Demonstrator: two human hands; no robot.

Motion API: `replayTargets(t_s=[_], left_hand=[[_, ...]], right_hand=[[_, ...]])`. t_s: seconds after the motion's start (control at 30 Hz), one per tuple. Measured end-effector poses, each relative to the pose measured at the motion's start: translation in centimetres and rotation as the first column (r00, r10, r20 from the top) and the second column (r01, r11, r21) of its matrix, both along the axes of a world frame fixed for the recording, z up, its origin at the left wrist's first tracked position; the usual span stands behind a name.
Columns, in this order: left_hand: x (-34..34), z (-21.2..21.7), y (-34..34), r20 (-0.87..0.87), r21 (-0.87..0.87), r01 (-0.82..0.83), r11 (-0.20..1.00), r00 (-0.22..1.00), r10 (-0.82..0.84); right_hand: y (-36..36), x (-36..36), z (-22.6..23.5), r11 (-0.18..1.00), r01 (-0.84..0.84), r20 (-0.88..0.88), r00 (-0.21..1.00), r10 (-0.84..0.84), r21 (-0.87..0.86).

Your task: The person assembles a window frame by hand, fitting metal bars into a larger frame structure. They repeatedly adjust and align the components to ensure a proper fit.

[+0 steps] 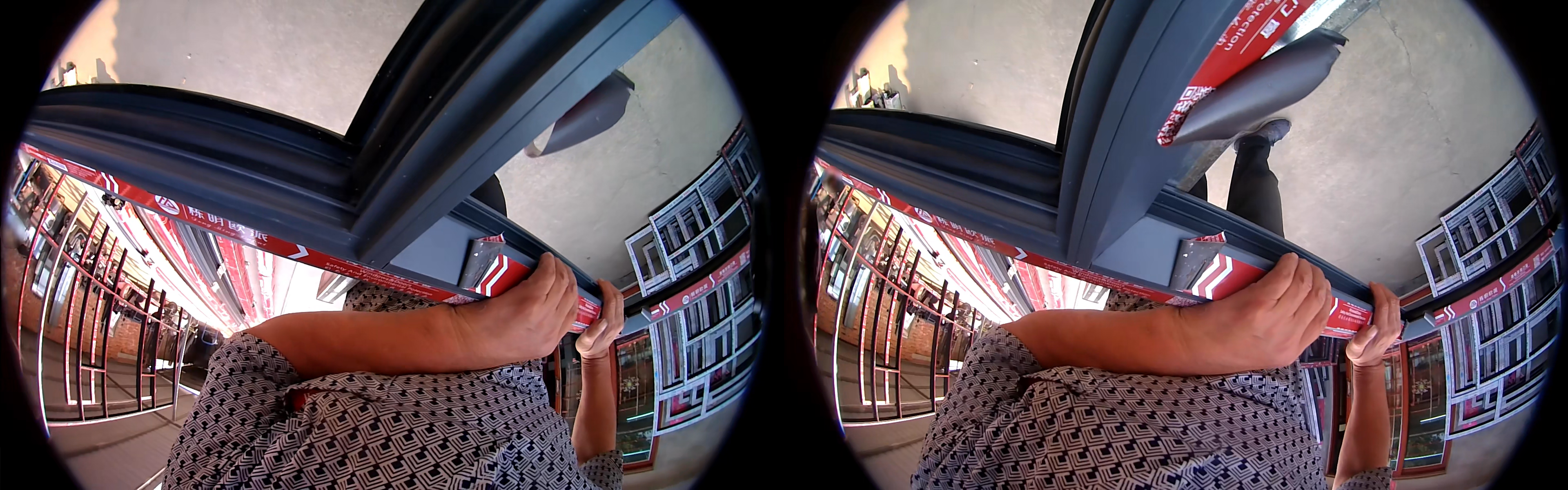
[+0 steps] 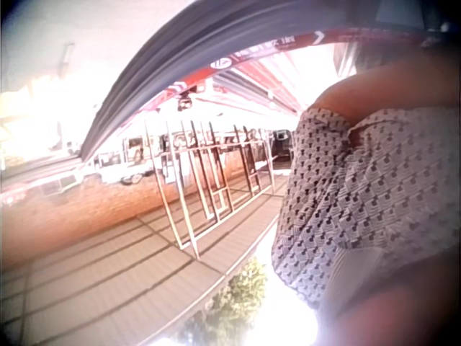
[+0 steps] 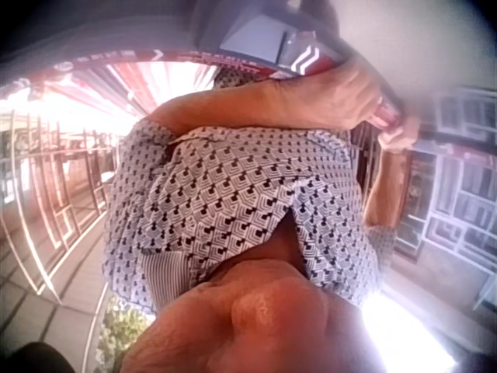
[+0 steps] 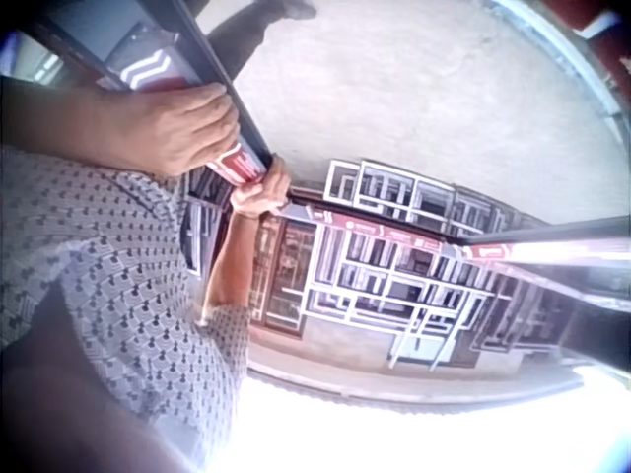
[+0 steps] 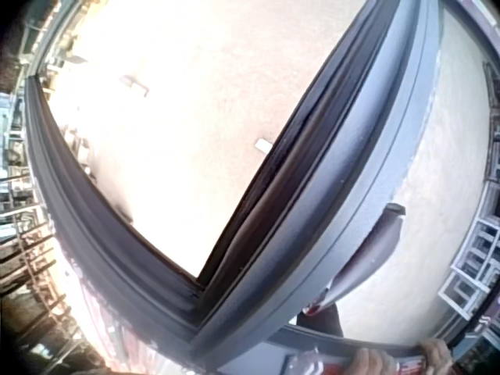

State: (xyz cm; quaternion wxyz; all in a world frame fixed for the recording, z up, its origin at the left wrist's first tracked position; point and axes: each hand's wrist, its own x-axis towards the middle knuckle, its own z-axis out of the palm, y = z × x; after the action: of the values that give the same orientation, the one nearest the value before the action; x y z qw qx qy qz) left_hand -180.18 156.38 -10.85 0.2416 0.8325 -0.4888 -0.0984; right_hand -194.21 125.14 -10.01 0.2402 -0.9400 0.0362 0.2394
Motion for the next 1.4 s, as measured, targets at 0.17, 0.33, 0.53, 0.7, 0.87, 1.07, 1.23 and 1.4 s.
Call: replayTargets(t_s=[0.17, 0.33, 0.53, 0.7, 0.87, 1.07, 1.23, 1.4], left_hand=[[0.0, 0.2, 0.2, -0.014, 0.029, -0.013, 1.0, 1.0, 0.013], [0.2, 0.2, 0.5, -0.021, 0.035, -0.001, 0.999, 1.0, 0.001], [0.1, 0.1, 0.7, -0.018, 0.028, -0.016, 0.999, 1.0, 0.017], [0.2, 0.1, 0.8, 0.001, 0.024, -0.027, 0.999, 1.0, 0.027], [0.4, 0.2, 1.0, 0.016, 0.038, -0.03, 0.999, 0.999, 0.029], [0.6, 0.0, 1.2, 0.0, 0.019, -0.021, 1.0, 1.0, 0.021], [0.9, -0.6, 1.2, -0.002, 0.021, -0.017, 1.0, 1.0, 0.018], [1.0, -0.6, 1.4, -0.005, 0.028, -0.026, 0.999, 1.0, 0.026]], right_hand=[[0.1, -0.1, 0.0, 1.0, 0.003, -0.001, 1.0, -0.003, -0.001], [0.4, 0.1, 0.0, 1.0, 0.004, -0.007, 1.0, -0.004, 0.002], [0.3, -0.2, -0.1, 1.0, -0.003, -0.01, 1.0, 0.003, -0.015], [0.1, -0.2, -0.2, 0.999, -0.037, -0.003, 0.999, 0.037, -0.003], [0.5, 0.0, 0.0, 0.999, -0.043, 0.0, 0.999, 0.043, -0.001], [0.3, 0.0, -0.3, 0.998, -0.056, 0.005, 0.998, 0.056, -0.004], [0.7, 0.3, -0.5, 0.999, -0.04, 0.002, 0.999, 0.04, 0.005], [0.9, 0.5, -0.6, 1.0, -0.022, 0.021, 1.0, 0.022, -0.004]])
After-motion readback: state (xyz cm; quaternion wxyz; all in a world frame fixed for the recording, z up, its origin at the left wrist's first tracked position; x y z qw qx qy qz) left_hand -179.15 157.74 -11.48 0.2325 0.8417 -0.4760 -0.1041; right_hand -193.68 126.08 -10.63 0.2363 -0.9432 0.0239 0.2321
